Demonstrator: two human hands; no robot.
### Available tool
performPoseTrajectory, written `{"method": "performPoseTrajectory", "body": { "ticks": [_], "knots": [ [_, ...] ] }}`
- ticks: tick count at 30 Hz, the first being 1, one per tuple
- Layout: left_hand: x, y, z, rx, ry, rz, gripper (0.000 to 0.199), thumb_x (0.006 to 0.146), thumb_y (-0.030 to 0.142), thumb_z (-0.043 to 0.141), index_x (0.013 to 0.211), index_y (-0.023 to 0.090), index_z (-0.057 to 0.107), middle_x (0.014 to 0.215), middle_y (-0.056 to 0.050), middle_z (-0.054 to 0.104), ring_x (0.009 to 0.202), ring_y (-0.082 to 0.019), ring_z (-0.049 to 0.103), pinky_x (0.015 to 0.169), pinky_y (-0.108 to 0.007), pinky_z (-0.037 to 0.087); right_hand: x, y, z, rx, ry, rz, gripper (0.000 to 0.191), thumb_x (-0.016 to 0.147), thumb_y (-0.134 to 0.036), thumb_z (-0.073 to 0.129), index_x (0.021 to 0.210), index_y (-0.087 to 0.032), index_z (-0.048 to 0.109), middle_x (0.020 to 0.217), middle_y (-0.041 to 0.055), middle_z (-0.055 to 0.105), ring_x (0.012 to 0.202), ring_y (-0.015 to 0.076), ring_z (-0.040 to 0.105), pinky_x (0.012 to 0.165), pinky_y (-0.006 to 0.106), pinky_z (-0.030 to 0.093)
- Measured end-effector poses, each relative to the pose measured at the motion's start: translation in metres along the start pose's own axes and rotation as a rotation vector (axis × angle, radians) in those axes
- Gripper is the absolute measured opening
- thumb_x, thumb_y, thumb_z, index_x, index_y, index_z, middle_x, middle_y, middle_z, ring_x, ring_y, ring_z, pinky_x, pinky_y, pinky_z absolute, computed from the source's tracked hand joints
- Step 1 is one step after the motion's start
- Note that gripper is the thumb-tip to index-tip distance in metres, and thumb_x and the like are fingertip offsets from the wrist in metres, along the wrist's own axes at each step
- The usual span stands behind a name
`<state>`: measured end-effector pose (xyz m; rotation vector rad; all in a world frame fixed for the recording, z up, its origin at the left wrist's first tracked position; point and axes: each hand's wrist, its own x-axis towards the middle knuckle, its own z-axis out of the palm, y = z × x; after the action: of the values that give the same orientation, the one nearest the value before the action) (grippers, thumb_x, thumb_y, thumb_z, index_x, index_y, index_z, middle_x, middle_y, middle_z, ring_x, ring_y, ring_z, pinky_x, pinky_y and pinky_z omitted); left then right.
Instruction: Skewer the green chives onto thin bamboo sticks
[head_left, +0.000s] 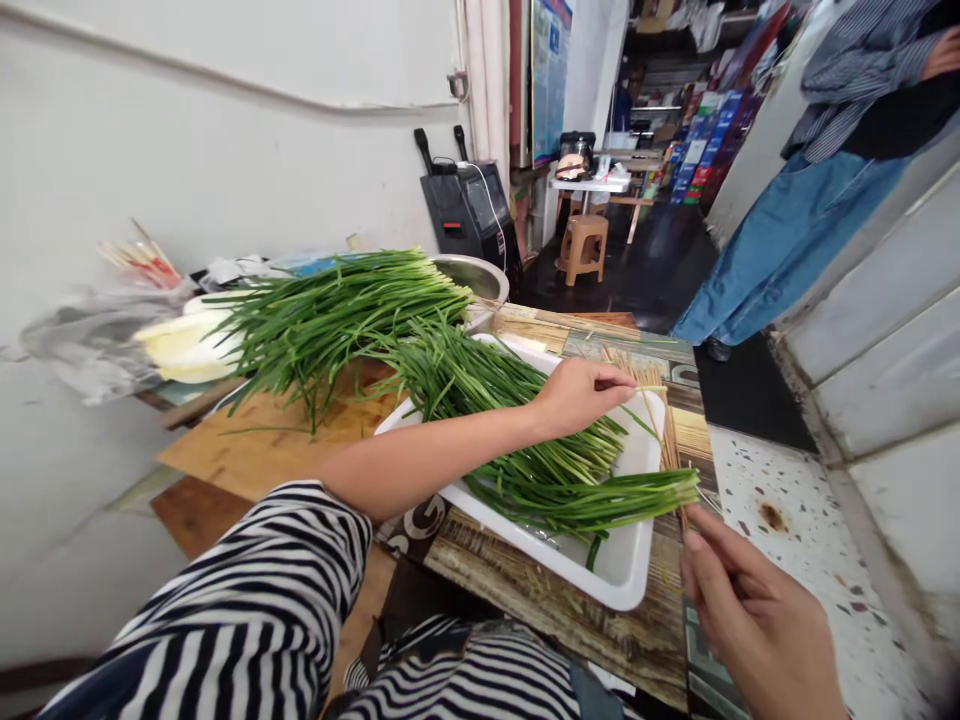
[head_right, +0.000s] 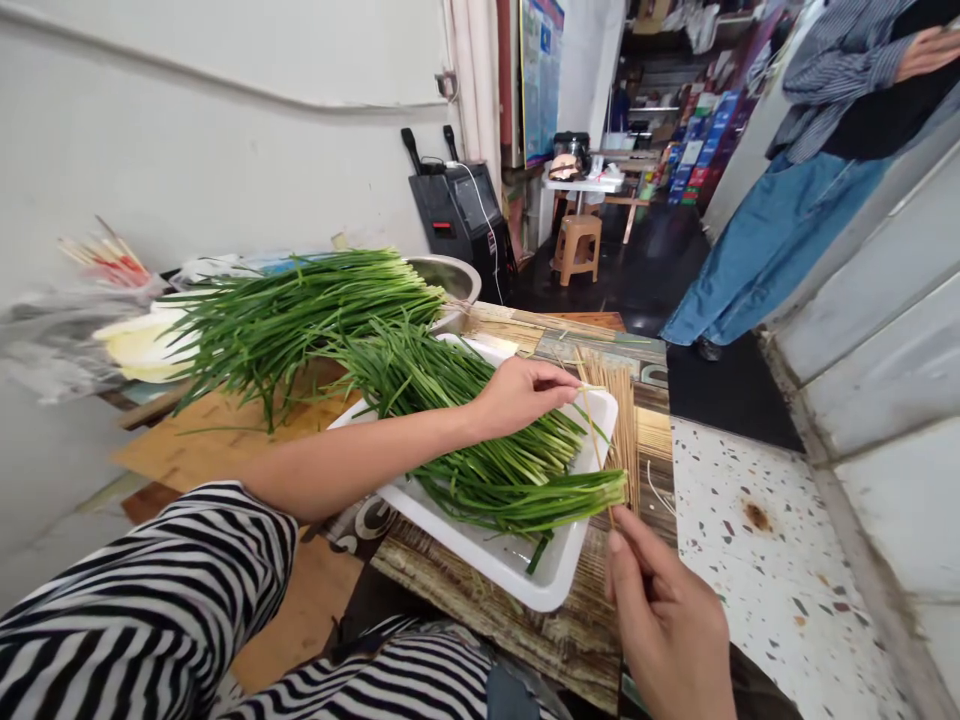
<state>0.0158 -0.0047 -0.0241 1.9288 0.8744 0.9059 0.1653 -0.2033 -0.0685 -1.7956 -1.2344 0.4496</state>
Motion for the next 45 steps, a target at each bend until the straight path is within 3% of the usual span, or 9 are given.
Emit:
{"method": "performPoseTrajectory", "body": {
  "ticks": [5,16,31,45],
  "knots": [
    [-0.002,0.006,-0.001,-0.036,0.036,-0.016,0.018,0.076,0.021,0.063,0.087,0.012,0.076,0.085,-0.006,0.074,0.074,-0.012,0.065,0.074,-0.023,0.051,-0.002,0.003,0.001,0.080,-0.044,0.134,0.054,0.076,-0.054,0.061,0.114,-0.016,0.069,0.051,-0.0018,0.056,0.033,0.0063,0.037,0.030,0.018,0.032],
    [-0.002,0.006,-0.003,-0.050,0.051,-0.031,0.019,0.076,0.023,0.064,0.086,0.012,0.076,0.081,-0.004,0.074,0.072,-0.012,0.064,0.071,-0.022,0.050,-0.001,-0.009,0.001,0.097,-0.023,0.116,0.054,0.074,-0.054,0.060,0.106,-0.013,0.073,0.048,-0.0010,0.054,0.032,0.0063,0.037,0.029,0.017,0.033],
    [-0.002,0.003,-0.003,-0.040,0.087,-0.015,0.018,0.076,0.023,0.064,0.084,0.013,0.076,0.084,-0.004,0.074,0.074,-0.012,0.065,0.072,-0.023,0.051,-0.002,0.000,0.000,0.056,-0.033,0.073,0.054,0.076,-0.052,0.061,0.110,-0.012,0.071,0.048,-0.0021,0.054,0.033,0.0068,0.039,0.032,0.018,0.037],
    [-0.003,0.004,-0.003,-0.063,0.103,0.008,0.019,0.076,0.024,0.065,0.086,0.013,0.076,0.087,-0.006,0.075,0.077,-0.013,0.067,0.074,-0.023,0.052,-0.005,0.005,0.001,0.119,-0.039,0.144,0.053,0.074,-0.051,0.065,0.113,-0.015,0.070,0.053,-0.0014,0.057,0.035,0.0061,0.038,0.031,0.017,0.034]
  ]
}}
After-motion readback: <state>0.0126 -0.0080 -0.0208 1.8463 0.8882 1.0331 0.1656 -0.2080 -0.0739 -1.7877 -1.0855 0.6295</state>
